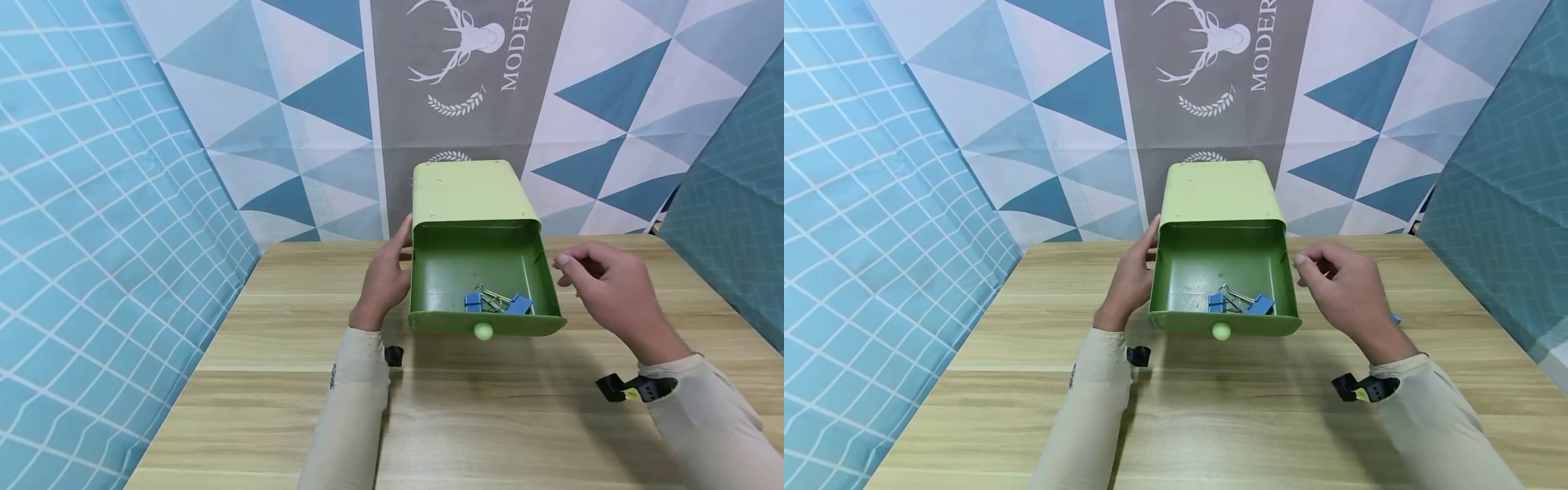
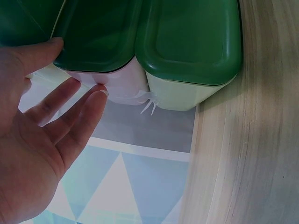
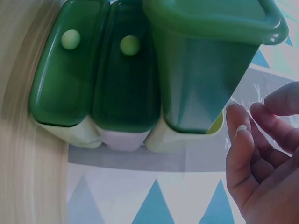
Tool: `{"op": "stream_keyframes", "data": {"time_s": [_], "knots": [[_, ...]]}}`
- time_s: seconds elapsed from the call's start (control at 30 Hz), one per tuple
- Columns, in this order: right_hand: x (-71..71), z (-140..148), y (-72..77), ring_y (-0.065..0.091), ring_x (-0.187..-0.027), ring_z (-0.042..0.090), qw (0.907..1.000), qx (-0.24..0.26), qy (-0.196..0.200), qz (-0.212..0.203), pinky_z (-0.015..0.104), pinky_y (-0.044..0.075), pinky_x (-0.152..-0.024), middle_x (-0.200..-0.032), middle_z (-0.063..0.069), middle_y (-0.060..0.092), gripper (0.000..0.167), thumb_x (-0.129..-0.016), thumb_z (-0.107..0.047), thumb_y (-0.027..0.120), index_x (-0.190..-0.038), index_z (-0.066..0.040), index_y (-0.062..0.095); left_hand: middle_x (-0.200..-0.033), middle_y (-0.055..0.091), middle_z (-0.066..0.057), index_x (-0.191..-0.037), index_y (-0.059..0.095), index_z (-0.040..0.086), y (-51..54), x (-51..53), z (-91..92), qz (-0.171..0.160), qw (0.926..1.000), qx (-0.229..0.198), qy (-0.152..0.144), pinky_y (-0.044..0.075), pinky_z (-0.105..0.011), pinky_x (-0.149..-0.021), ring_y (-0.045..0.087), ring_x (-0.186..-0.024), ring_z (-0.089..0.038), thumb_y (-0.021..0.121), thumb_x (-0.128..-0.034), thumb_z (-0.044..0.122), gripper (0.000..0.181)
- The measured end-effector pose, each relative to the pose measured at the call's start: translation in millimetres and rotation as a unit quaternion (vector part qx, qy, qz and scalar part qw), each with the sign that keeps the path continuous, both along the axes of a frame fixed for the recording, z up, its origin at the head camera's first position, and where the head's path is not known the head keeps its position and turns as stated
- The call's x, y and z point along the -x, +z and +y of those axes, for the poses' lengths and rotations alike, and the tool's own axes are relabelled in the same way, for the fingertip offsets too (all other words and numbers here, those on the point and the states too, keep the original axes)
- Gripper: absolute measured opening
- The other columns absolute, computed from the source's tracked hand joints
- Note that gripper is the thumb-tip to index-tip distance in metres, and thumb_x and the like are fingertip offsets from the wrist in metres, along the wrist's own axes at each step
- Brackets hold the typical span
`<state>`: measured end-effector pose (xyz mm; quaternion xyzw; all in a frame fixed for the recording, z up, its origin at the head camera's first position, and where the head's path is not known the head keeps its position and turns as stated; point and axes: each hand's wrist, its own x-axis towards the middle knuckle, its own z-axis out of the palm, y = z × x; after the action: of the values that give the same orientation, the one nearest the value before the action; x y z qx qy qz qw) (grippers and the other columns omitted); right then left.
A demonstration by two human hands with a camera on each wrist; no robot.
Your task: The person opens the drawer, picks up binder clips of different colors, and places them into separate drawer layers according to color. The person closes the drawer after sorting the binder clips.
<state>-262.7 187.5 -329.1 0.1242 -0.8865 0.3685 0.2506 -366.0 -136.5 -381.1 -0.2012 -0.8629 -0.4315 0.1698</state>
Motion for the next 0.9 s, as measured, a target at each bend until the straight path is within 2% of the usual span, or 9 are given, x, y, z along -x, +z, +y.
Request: {"op": "stream_keyframes", "data": {"time_s": [0.2,0.43,0.53,0.67,0.77,0.9], "knots": [[-0.9,13,-8.6,0.06,-0.067,0.006,0.9994,0.001,-0.029,-0.018,0.023,0.046,-0.053,-0.082,0.006,0.071,0.023,-0.102,-0.03,0.06,-0.102,-0.01,0.073,-0.134,0.062,-0.004,-0.16,0.018,0.041,0.4,0.1,0.8,0.001,1.0,0.002,-0.001,0.052,-0.038,-0.092,0.066,-0.11,-0.022,0.074,-0.0926,0.014,0.092],[-1.7,28,-17.9,0.061,-0.07,0.003,0.9988,0.002,-0.037,-0.033,0.021,0.048,-0.055,-0.087,0.008,0.071,0.023,-0.102,-0.031,0.06,-0.103,-0.011,0.072,-0.134,0.062,-0.005,-0.161,0.018,0.04,2.6,-0.1,1.0,0.002,1.0,-0.001,-0.003,0.053,-0.041,-0.092,0.066,-0.11,-0.023,0.074,-0.0919,0.012,0.093],[-2.2,35,-22.0,0.061,-0.072,0.002,0.9976,-0.004,-0.04,-0.056,0.022,0.05,-0.056,-0.09,0.009,0.071,0.026,-0.103,-0.032,0.058,-0.104,-0.01,0.071,-0.133,0.062,-0.004,-0.16,0.017,0.041,2.3,0.1,0.6,0.001,1.0,0.003,-0.001,0.053,-0.039,-0.092,0.066,-0.11,-0.023,0.074,-0.0925,0.014,0.092],[-1.7,45,-29.4,0.061,-0.074,0.002,0.9945,-0.024,-0.031,-0.097,0.025,0.052,-0.058,-0.092,0.01,0.07,0.03,-0.103,-0.034,0.057,-0.105,-0.008,0.07,-0.132,0.062,-0.004,-0.161,0.018,0.039,1.0,0.0,-0.5,-0.005,1.0,0.001,-0.002,0.052,-0.043,-0.094,0.066,-0.11,-0.024,0.073,-0.0934,0.016,0.09],[-1.4,51,-35.5,0.062,-0.073,0.006,0.9916,-0.046,-0.028,-0.118,0.028,0.052,-0.057,-0.09,0.011,0.07,0.031,-0.104,-0.035,0.056,-0.105,-0.007,0.069,-0.132,0.062,-0.004,-0.161,0.018,0.038,0.4,-0.3,-1.0,-0.008,1.0,-0.001,-0.002,0.052,-0.045,-0.094,0.065,-0.11,-0.026,0.073,-0.0937,0.016,0.09],[-1.7,59,-43.4,0.062,-0.073,0.018,0.9883,-0.086,-0.038,-0.12,0.033,0.049,-0.056,-0.09,0.011,0.07,0.029,-0.103,-0.031,0.058,-0.106,-0.005,0.07,-0.133,0.062,-0.004,-0.161,0.018,0.039,-0.1,0.2,-0.5,-0.007,1.0,-0.005,-0.006,0.052,-0.047,-0.094,0.065,-0.111,-0.026,0.073,-0.0935,0.016,0.09]]}}
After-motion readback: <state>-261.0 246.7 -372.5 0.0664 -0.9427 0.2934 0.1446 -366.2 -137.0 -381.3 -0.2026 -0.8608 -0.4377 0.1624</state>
